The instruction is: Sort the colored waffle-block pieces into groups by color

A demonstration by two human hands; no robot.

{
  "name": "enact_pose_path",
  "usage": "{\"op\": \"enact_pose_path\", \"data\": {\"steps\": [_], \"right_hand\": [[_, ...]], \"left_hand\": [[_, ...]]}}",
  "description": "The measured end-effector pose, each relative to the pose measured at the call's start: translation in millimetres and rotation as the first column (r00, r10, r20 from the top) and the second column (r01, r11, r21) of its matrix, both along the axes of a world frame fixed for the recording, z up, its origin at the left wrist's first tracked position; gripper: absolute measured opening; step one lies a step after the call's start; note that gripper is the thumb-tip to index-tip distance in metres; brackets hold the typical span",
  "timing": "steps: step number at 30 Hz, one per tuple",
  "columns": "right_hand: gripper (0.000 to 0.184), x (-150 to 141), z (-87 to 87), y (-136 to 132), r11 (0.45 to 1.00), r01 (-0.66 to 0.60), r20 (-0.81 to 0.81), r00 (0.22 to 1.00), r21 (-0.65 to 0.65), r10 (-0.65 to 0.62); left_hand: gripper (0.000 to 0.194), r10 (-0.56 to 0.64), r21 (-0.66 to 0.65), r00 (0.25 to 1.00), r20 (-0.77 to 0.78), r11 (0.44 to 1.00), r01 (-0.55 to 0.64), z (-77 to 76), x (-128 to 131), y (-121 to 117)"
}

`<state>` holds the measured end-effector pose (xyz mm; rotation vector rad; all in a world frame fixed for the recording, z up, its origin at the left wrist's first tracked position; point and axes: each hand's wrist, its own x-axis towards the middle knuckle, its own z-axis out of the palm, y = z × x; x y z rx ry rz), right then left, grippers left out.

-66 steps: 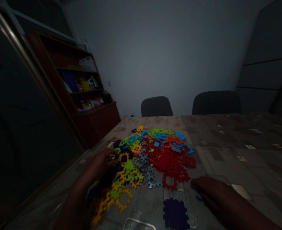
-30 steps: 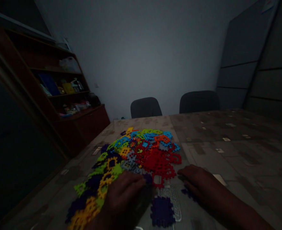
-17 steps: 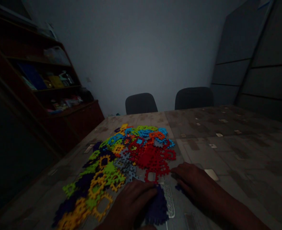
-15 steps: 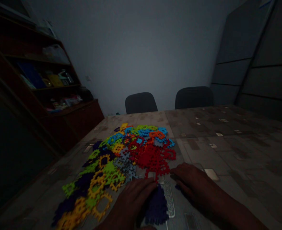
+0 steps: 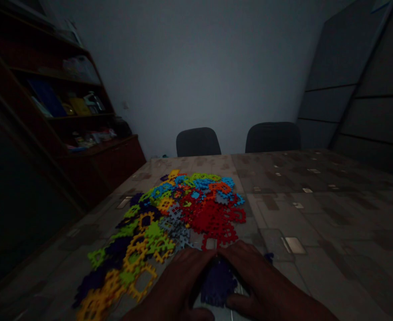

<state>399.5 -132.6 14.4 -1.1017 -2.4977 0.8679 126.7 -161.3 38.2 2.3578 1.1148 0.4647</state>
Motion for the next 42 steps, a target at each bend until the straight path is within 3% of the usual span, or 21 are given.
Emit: {"op": "enact_pose_path", "data": {"steps": [5, 9, 12, 22, 27, 33, 37, 42], "right_hand": [[0.084, -0.7, -0.7, -0.4, 0.999, -0.032, 0.005, 0.999, 0.003, 0.032], [0.078, -7.7, 3.2, -1.1, 0.998, -0.060, -0.030, 0.998, 0.017, 0.061], [0.085, -11.6, 2.0, -2.2, 0.997, -0.037, -0.035, 0.999, 0.066, 0.040], [0.093, -23.8, 7.4, -3.4, 0.983, -0.058, -0.014, 0.998, 0.172, 0.061], [0.085, -28.5, 17.3, -5.3, 0.988, -0.059, 0.010, 0.998, 0.146, 0.058], [0.076, -25.1, 10.3, -8.9, 0.954, -0.005, -0.008, 1.000, 0.300, 0.008], [0.086, -36.8, 8.3, -14.4, 0.951, 0.017, 0.069, 0.997, 0.308, -0.041], [0.090, -47.9, 11.2, -17.3, 0.962, 0.006, 0.098, 0.995, 0.272, -0.034]], "left_hand": [[0.109, 0.034, -0.082, 0.999, 0.002, 0.996, -0.033, 15.9, -5.9, -3.0], [0.108, 0.040, -0.058, 0.999, -0.032, 0.997, -0.042, 3.5, -6.7, -1.8], [0.111, 0.046, -0.051, 0.998, -0.052, 0.997, -0.049, -6.0, -5.2, 0.0], [0.117, 0.064, -0.065, 0.997, -0.037, 0.996, -0.066, -2.0, -11.0, 2.9], [0.090, 0.150, -0.091, 0.988, 0.025, 0.985, -0.147, 11.6, -20.5, 3.0], [0.056, 0.309, 0.003, 0.911, 0.274, 0.947, -0.323, 28.6, -28.8, 12.6], [0.045, 0.344, 0.063, 0.867, 0.361, 0.918, -0.390, 28.9, -33.5, 19.5], [0.040, 0.335, 0.125, 0.874, 0.351, 0.909, -0.398, 28.6, -35.2, 22.1]]}}
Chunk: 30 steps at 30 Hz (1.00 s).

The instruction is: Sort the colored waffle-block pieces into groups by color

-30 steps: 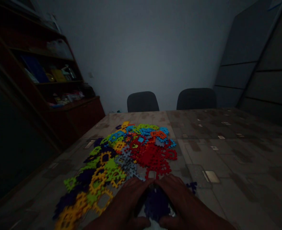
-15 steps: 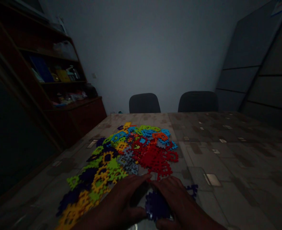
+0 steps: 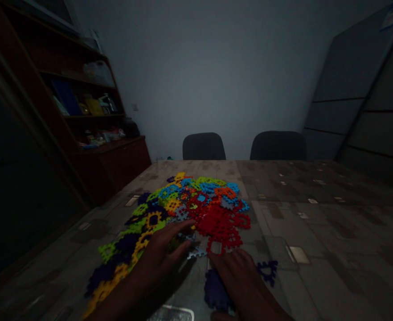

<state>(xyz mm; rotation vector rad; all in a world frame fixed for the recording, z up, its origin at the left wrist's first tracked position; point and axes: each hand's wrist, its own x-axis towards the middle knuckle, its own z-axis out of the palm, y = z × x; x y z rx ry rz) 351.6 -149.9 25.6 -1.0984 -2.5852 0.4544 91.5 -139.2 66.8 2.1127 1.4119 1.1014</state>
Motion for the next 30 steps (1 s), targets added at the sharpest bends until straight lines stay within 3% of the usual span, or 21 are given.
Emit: {"op": "enact_pose_path", "data": {"steps": [4, 10, 19, 24, 30], "right_hand": [[0.084, 11.0, -3.8, 6.9, 0.999, -0.028, -0.030, 0.999, -0.035, 0.027], [0.083, 32.4, -2.6, 19.4, 0.985, 0.107, -0.082, 0.990, -0.137, -0.119], [0.089, 11.4, 3.3, 13.0, 0.984, -0.044, -0.004, 0.999, -0.170, 0.044], [0.094, 9.6, 1.1, 9.2, 0.983, -0.080, -0.020, 0.997, -0.164, 0.078], [0.088, 6.7, -0.5, 9.9, 0.991, -0.094, -0.030, 0.995, -0.100, 0.091]], "left_hand": [[0.039, 0.004, 0.023, 0.999, -0.045, 1.000, -0.003, 3.1, 0.2, 0.8], [0.041, -0.008, 0.019, 0.992, -0.122, 1.000, 0.011, 4.9, -0.7, 0.5], [0.039, -0.012, 0.060, 0.990, -0.141, 0.998, 0.020, 5.1, -0.3, 0.0], [0.037, -0.014, 0.068, 0.984, -0.175, 0.997, 0.026, 0.9, 0.1, 0.2], [0.037, -0.032, 0.063, 0.983, -0.182, 0.997, 0.044, 3.7, 2.7, -0.7]]}}
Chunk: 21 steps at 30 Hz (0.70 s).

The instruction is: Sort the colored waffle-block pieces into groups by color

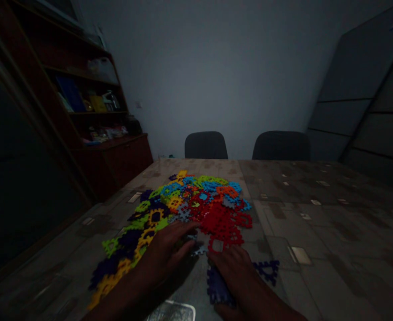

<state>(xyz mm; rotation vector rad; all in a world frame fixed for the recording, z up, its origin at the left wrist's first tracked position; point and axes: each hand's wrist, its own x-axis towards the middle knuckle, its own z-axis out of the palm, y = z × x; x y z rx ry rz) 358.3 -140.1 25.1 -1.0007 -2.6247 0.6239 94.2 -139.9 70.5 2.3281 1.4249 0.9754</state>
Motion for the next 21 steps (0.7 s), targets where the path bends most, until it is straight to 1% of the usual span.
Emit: {"op": "enact_pose_path", "data": {"steps": [2, 7, 10, 14, 17, 21], "right_hand": [[0.086, 6.6, 5.2, 3.5, 0.999, 0.035, -0.018, 0.999, -0.010, -0.035], [0.083, 32.3, 22.1, 14.2, 0.984, 0.150, -0.032, 0.988, -0.100, -0.154], [0.084, 35.4, 22.6, 13.6, 0.984, 0.124, -0.009, 0.992, -0.129, -0.126], [0.088, 24.6, 14.4, 6.3, 0.989, 0.055, 0.023, 0.998, -0.134, -0.052], [0.091, 18.0, 11.6, 3.1, 0.988, 0.059, 0.043, 0.998, -0.146, -0.053], [0.095, 17.9, 15.3, 3.7, 0.984, 0.085, 0.061, 0.995, -0.157, -0.077]], "left_hand": [[0.037, 0.000, -0.002, 1.000, -0.014, 1.000, 0.000, 0.8, -0.1, -0.3], [0.038, -0.007, -0.004, 0.999, -0.037, 1.000, 0.007, 2.1, -0.9, -1.2], [0.035, -0.015, -0.015, 0.999, -0.048, 1.000, 0.015, 2.8, -0.4, -1.8], [0.036, -0.025, -0.002, 0.998, -0.058, 1.000, 0.025, 1.0, -0.7, -0.6], [0.035, -0.029, 0.018, 0.997, -0.066, 0.999, 0.031, -0.4, -1.0, 0.8], [0.032, -0.039, 0.044, 0.997, -0.062, 0.998, 0.042, 2.4, -0.2, 0.4]]}}
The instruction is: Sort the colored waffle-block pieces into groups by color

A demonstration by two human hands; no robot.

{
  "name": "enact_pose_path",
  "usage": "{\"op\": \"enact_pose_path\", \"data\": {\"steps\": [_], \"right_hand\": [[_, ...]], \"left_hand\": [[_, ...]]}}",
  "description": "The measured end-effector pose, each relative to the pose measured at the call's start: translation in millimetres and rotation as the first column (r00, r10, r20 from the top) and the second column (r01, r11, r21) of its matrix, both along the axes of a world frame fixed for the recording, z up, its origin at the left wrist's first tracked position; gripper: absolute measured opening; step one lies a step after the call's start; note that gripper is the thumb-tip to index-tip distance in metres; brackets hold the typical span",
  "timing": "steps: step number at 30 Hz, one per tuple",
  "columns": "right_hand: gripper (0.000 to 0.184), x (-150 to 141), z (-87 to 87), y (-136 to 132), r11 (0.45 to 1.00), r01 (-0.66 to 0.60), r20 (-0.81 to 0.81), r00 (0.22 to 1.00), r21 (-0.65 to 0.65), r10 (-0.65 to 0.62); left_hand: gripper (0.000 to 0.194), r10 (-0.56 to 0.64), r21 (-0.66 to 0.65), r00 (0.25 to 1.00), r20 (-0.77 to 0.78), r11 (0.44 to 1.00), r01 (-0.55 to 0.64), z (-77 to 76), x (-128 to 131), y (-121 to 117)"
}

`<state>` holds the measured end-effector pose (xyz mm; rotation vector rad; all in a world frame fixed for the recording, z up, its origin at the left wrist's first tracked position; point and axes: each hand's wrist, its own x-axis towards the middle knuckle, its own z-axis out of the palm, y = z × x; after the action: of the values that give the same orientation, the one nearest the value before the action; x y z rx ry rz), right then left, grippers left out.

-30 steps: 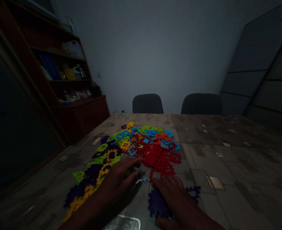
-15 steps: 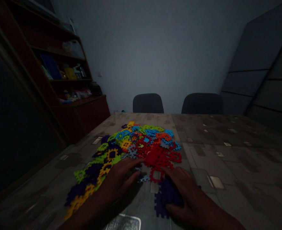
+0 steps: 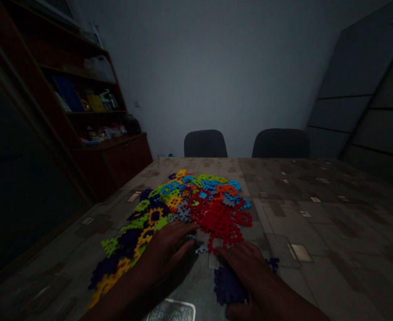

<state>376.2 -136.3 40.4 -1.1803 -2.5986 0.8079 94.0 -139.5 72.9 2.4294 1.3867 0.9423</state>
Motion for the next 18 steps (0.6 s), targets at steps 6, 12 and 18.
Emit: {"op": "enact_pose_path", "data": {"steps": [6, 12, 18], "right_hand": [[0.090, 4.6, -1.8, 0.8, 0.998, -0.018, -0.057, 0.998, 0.052, 0.021], [0.093, -0.5, -4.9, -0.5, 0.998, -0.018, -0.069, 0.997, 0.065, 0.023], [0.093, -1.5, -11.6, -0.9, 0.997, -0.016, -0.026, 1.000, 0.073, 0.018]], "left_hand": [[0.032, 0.001, -0.020, 1.000, -0.028, 1.000, -0.001, 4.4, 0.4, -1.8], [0.033, -0.002, -0.005, 1.000, -0.027, 1.000, 0.002, 1.0, 0.1, -0.4], [0.033, 0.033, -0.003, 0.999, -0.032, 0.999, -0.033, 3.2, -5.2, 1.5]]}}
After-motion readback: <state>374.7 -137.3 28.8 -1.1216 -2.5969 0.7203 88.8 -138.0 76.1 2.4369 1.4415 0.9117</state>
